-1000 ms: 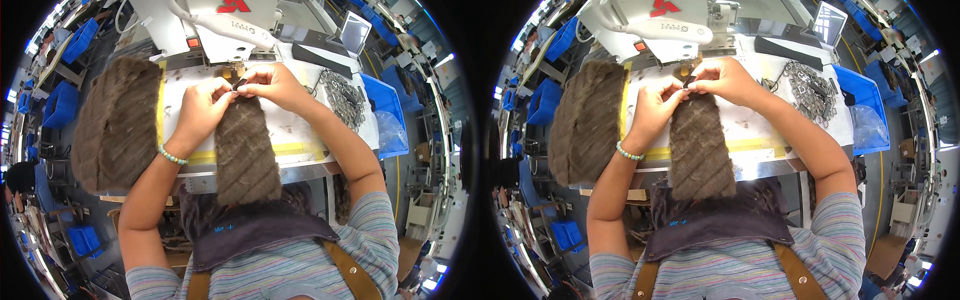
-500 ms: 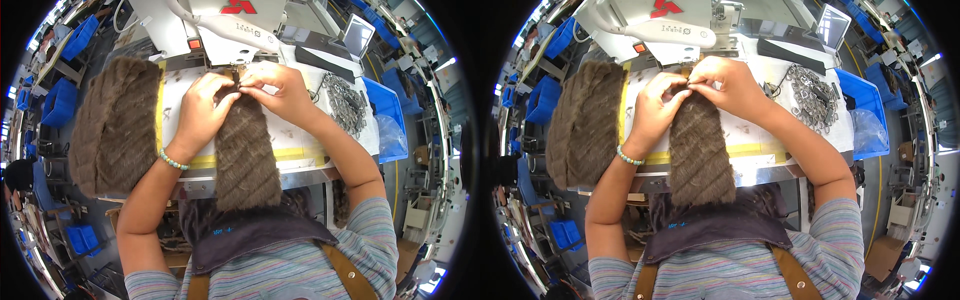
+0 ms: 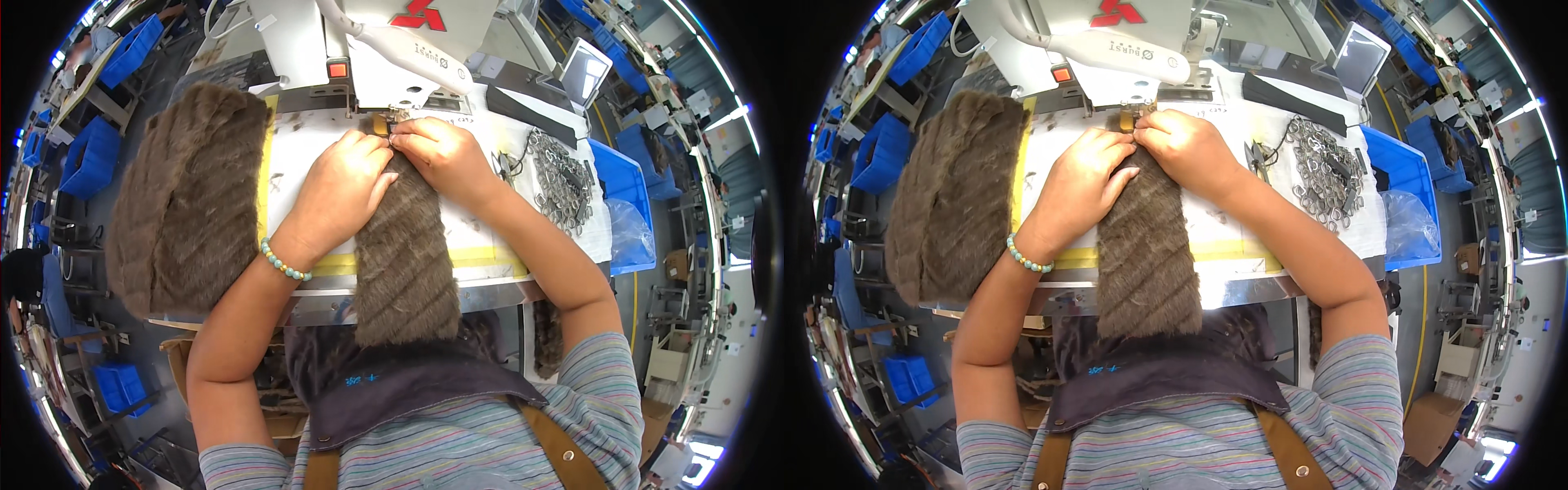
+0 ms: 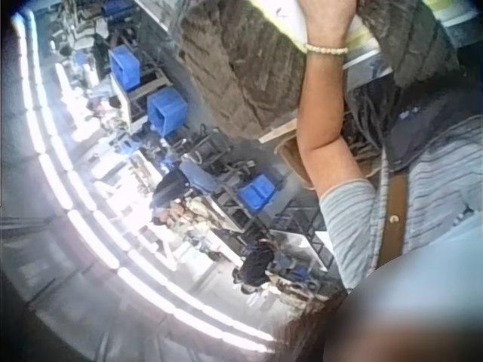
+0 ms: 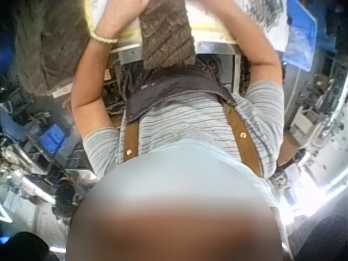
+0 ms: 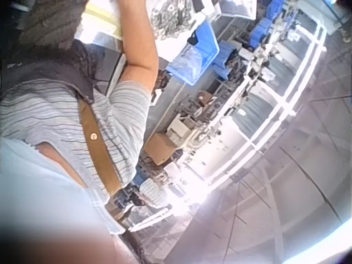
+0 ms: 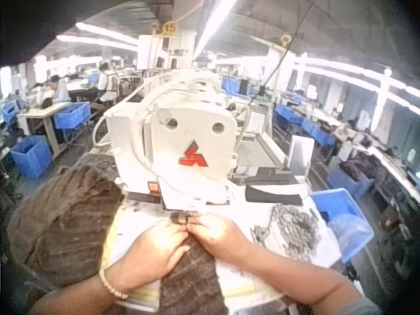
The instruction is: Attaching metal rings and hardware to strips of faux fur using a machine and tools.
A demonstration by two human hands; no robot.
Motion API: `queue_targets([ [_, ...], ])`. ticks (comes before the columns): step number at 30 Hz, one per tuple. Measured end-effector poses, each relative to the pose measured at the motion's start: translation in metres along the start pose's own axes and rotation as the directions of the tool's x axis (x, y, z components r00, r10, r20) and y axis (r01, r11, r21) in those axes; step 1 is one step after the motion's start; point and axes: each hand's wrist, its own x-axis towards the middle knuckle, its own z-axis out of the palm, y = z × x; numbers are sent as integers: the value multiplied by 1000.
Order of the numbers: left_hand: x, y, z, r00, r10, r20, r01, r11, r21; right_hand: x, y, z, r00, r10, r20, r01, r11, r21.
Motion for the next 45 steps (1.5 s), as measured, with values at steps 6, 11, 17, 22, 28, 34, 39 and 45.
queue_targets([
  [6, 0, 1, -2, 1000, 11, 4, -11, 1000, 20, 0, -4, -1, 1000, -4, -7, 4, 1000, -26],
  [11, -2, 0, -3, 1000, 10, -4, -9, 999, 34, 4, -12, -1, 999, -15, 47, 21, 992, -126],
  [17, -1, 1, -3, 1000, 9, -4, -8, 999, 40, 5, -11, -1, 999, -23, 31, 26, 992, -124],
  [22, -2, 1, -5, 1000, 3, 0, -3, 999, 44, 11, -13, -2, 994, 66, 89, -55, 990, -129],
  [28, 2, 3, -2, 999, 32, -35, -32, 999, 15, 12, 2, 7, 979, 197, -49, -191, 976, 105],
  [34, 1, 1, 4, 996, 82, -35, -81, 996, 21, 19, 5, 13, 728, 657, 195, -658, 592, 465],
  [39, 1, 2, 3, 996, 80, -33, -78, 996, 46, 17, -4, 6, 814, 579, 47, -552, 747, 371],
  [45, 3, 2, 3, 996, 82, -16, -81, 996, 48, 7, -8, 6, 957, 286, -47, -283, 957, 67],
])
